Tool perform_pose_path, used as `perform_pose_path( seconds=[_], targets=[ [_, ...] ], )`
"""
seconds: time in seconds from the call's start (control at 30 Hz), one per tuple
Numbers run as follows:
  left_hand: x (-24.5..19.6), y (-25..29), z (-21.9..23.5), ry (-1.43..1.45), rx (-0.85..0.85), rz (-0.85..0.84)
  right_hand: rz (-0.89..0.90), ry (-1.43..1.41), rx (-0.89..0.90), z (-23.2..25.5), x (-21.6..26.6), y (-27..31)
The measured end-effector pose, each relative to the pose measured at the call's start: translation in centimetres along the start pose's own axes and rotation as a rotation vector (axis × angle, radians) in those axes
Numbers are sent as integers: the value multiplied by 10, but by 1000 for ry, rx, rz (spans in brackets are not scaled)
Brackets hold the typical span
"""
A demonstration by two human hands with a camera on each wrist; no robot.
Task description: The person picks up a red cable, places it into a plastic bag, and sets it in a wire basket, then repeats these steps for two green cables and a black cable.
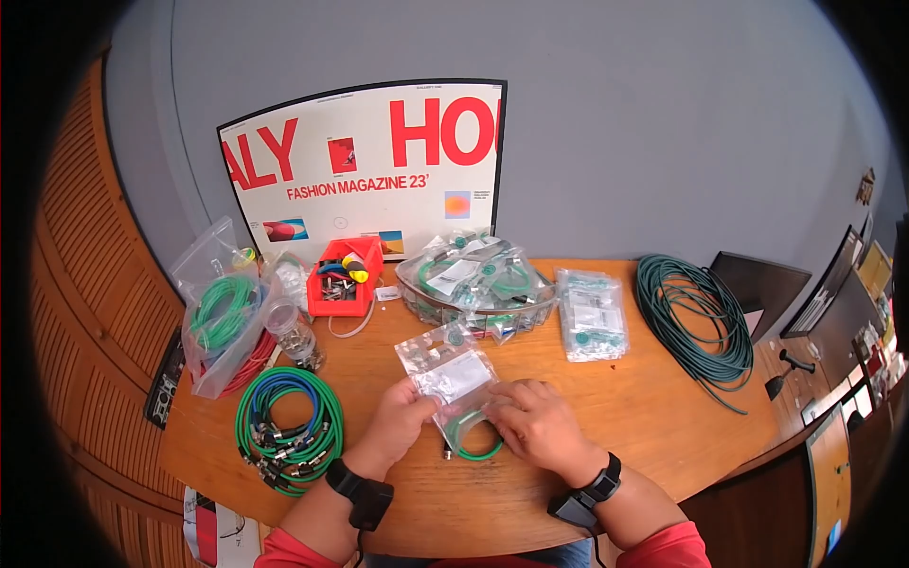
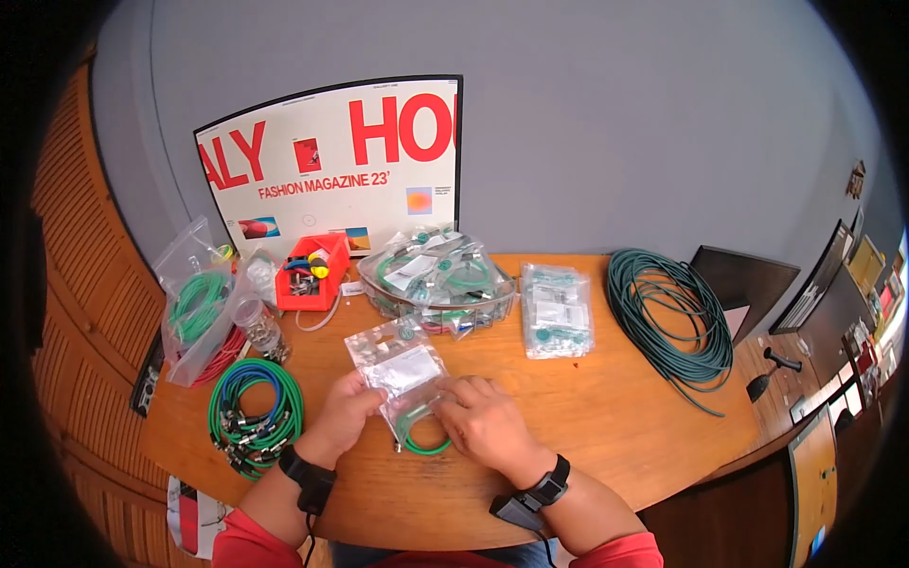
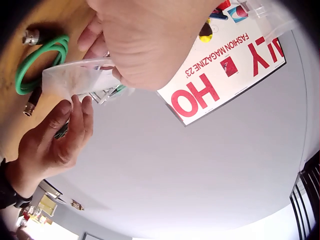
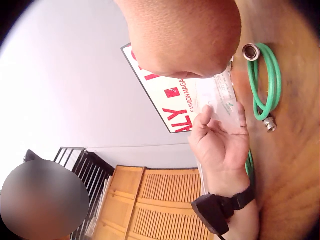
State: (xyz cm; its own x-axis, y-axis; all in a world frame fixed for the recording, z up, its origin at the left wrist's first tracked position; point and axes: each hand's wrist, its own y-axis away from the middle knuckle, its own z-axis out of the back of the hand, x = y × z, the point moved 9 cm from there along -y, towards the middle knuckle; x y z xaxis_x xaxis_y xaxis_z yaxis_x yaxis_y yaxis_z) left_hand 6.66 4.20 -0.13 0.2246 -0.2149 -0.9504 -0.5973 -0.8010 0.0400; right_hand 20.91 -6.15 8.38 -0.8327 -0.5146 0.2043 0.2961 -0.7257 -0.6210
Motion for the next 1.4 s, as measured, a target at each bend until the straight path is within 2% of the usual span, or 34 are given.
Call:
perform_pose_path(
  seconds=[0.13, 0.2, 0.23, 0.3, 0.33, 0.4, 0.53, 0.6, 0.83, 0.9, 1.13, 1.23, 1.4],
  targets=[
    [4, -3, 1, -98, 7, -28, -12, -4, 21, 2, 1, -1],
    [-7, -1, -9, -46, 39, -86, -24, -197, 72, -2, 1, 0],
    [-7, 0, -11, -47, 40, -85, -25, -197, 71, -3, 2, 1],
    [-5, 3, -18, -98, 97, -85, -202, -407, 111, -12, -7, 4],
    [-3, 5, -20, -99, 100, -82, -206, -407, 111, -11, -3, 3],
    [-1, 9, -27, -80, 102, -74, -348, -352, 155, -13, -6, 5],
    [-5, 17, -34, -206, 104, -52, -379, -309, 71, -15, -11, 7],
    [-6, 17, -36, -191, 150, -109, -419, -366, 3, -15, -19, 11],
    [-8, 18, -38, -238, 165, -119, -345, -252, -52, -7, -19, 9],
    [-12, 21, -44, -292, 192, -105, -405, -324, -144, -8, -27, 13],
    [-10, 23, -43, -261, 178, -104, -411, -461, -94, -6, -19, 12],
    [-9, 24, -45, -329, 211, -98, -414, -433, -57, -9, -21, 12],
    [-13, 27, -51, -552, 264, -181, -357, -352, -138, -3, -23, 11]
  ],
)
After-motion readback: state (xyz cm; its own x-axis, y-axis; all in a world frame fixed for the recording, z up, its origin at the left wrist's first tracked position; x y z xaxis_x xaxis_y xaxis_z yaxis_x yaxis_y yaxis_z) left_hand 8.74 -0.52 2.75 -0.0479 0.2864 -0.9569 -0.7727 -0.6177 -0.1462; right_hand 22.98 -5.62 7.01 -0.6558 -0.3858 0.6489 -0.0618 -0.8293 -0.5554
